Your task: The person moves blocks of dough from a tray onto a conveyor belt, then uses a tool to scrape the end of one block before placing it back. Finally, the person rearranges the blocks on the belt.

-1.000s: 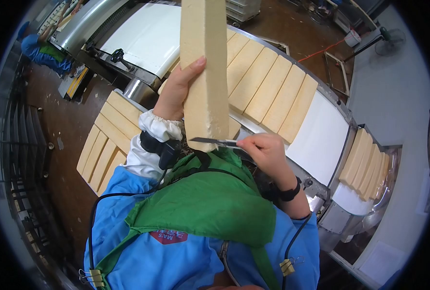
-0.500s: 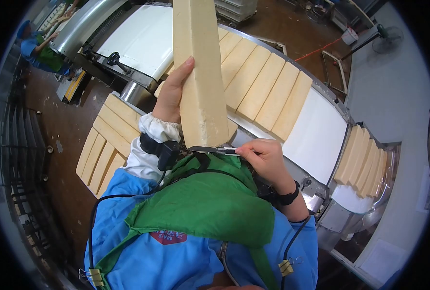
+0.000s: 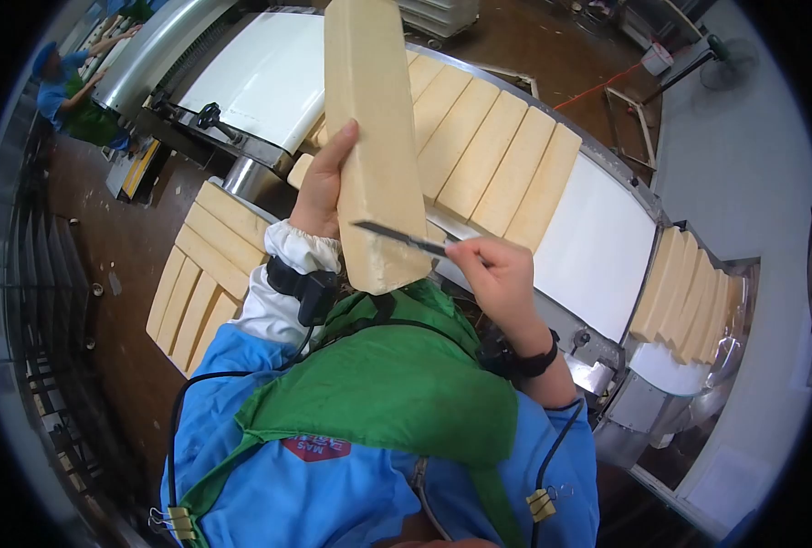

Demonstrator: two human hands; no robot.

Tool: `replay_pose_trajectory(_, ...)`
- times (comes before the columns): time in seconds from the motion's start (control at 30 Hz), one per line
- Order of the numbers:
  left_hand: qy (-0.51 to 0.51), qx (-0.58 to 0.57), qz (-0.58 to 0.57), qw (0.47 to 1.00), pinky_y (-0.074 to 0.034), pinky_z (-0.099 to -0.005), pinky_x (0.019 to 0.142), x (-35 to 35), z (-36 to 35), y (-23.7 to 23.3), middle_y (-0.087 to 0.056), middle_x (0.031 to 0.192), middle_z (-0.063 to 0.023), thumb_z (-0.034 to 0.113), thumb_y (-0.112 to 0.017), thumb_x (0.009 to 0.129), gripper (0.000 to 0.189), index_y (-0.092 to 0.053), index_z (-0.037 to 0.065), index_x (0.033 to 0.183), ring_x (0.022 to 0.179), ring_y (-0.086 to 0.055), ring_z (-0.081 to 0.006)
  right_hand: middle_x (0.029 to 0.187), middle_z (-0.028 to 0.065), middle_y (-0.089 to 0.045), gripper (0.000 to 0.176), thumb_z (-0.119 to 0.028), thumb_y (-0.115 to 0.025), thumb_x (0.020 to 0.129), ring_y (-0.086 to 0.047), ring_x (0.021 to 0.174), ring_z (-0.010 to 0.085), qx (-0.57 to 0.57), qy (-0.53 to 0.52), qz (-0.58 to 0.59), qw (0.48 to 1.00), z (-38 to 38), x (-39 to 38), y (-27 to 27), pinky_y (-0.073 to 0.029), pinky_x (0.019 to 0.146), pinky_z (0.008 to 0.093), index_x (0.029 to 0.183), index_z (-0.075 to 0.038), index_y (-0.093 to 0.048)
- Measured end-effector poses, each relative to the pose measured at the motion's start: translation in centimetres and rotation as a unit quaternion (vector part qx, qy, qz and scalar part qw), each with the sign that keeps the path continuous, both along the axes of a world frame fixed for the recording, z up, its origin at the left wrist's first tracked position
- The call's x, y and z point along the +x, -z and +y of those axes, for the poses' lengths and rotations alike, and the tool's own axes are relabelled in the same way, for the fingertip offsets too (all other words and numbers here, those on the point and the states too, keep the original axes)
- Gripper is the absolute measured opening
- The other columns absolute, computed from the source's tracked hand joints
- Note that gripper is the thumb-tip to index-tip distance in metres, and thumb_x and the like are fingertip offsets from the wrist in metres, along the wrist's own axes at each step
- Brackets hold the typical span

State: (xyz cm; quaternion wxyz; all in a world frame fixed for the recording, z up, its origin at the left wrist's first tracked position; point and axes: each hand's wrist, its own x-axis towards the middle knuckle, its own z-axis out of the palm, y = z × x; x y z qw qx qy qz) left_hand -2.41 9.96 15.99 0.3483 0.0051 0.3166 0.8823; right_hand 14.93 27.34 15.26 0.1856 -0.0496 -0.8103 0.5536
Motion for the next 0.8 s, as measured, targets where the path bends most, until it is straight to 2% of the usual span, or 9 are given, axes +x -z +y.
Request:
replay_pose_trajectory(0.1,0.001,-0.063,0.039,0.997,-0.060,-0.0339,0.075,0.5,0.2,0.0,-0.070,0.104,-0.0139,0.036,-0.063,0.095,0.049,-0.055,-0.001,0.127,0.086,-0.071,-0.0226,0.061,0.0104,-0.062,0.016,-0.020,-0.076,0.085,-0.052,0.047,0.0163,0.044,-0.005,-0.042,0.998,-0.2,-0.9,-0.9,-0.038,0.046,0.0307,0.082,-0.004,-0.076)
replay_pose_trajectory(0.17,0.014,-0.082,0.069,0.994,-0.060,-0.0338,0.075,0.3,-0.2,0.5,-0.070,0.105,-0.0136,0.035,-0.063,0.095,0.049,-0.055,-0.001,0.127,0.086,-0.071,-0.0222,0.061,0.0099,-0.062,0.016,-0.020,-0.076,0.085,-0.052,0.048,0.0162,0.062,-0.047,-0.038,0.996,0.1,-0.4,-0.4,-0.038,0.047,0.0302,0.081,-0.004,-0.076)
replay_pose_trajectory(0.3,0.011,-0.036,0.052,0.998,-0.060,-0.0349,0.077,-0.2,-0.6,0.2,-0.069,0.107,-0.0147,0.034,-0.063,0.094,0.049,-0.055,-0.001,0.128,0.091,-0.071,-0.0230,0.061,0.0091,-0.061,0.015,-0.019,-0.075,0.085,-0.053,0.049,0.0174,0.091,-0.151,-0.044,0.983,0.7,1.5,0.2,-0.038,0.048,0.0289,0.081,-0.005,-0.075)
replay_pose_trajectory(0.4,0.011,0.047,0.033,0.998,-0.060,-0.0371,0.078,-0.7,-0.6,0.8,-0.068,0.111,-0.0162,0.038,-0.063,0.093,0.053,-0.054,0.000,0.129,0.094,-0.070,-0.0247,0.062,0.0061,-0.063,0.017,-0.019,-0.073,0.088,-0.053,0.052,0.0123,0.017,-0.140,-0.035,0.989,0.4,2.0,1.3,-0.038,0.049,0.0277,0.082,-0.003,-0.075)
replay_pose_trajectory(0.47,-0.002,0.098,0.029,0.995,-0.060,-0.0409,0.079,-0.8,-0.2,1.4,-0.067,0.115,-0.0178,0.045,-0.060,0.093,0.059,-0.053,0.001,0.130,0.097,-0.070,-0.0273,0.063,0.0022,-0.064,0.020,-0.019,-0.072,0.091,-0.053,0.055,0.0085,-0.091,-0.064,-0.049,0.993,0.5,1.7,1.9,-0.039,0.050,0.0269,0.084,-0.001,-0.074)
replay_pose_trajectory(0.53,0.003,0.114,0.054,0.992,-0.056,-0.0406,0.080,-0.2,0.6,1.1,-0.063,0.112,-0.0185,0.056,-0.059,0.088,0.073,-0.051,-0.004,0.130,0.092,-0.065,-0.0268,0.065,-0.0046,-0.060,0.025,-0.020,-0.069,0.095,-0.049,0.060,0.0036,-0.185,-0.014,-0.075,0.980,1.0,1.0,3.0,-0.038,0.052,0.0244,0.087,0.003,-0.073)
replay_pose_trajectory(0.67,0.064,0.216,0.012,0.974,-0.047,-0.0375,0.082,0.8,1.7,1.3,-0.050,0.108,-0.0174,0.068,-0.062,0.080,0.093,-0.043,-0.008,0.130,0.090,-0.050,-0.0241,0.064,-0.0062,-0.056,0.024,-0.019,-0.069,0.095,-0.045,0.058,0.0038,-0.239,-0.047,-0.099,0.965,1.3,-0.2,3.3,-0.036,0.053,0.0223,0.087,0.004,-0.072)
replay_pose_trajectory(0.8,0.083,0.233,-0.013,0.969,-0.044,-0.0349,0.084,1.3,2.4,1.2,-0.042,0.110,-0.0166,0.069,-0.064,0.078,0.099,-0.035,-0.009,0.132,0.093,-0.043,-0.0224,0.063,-0.0063,-0.055,0.024,-0.019,-0.070,0.094,-0.044,0.058,0.0034,-0.237,-0.053,-0.104,0.964,0.7,-0.6,2.9,-0.035,0.052,0.0220,0.086,0.003,-0.073)
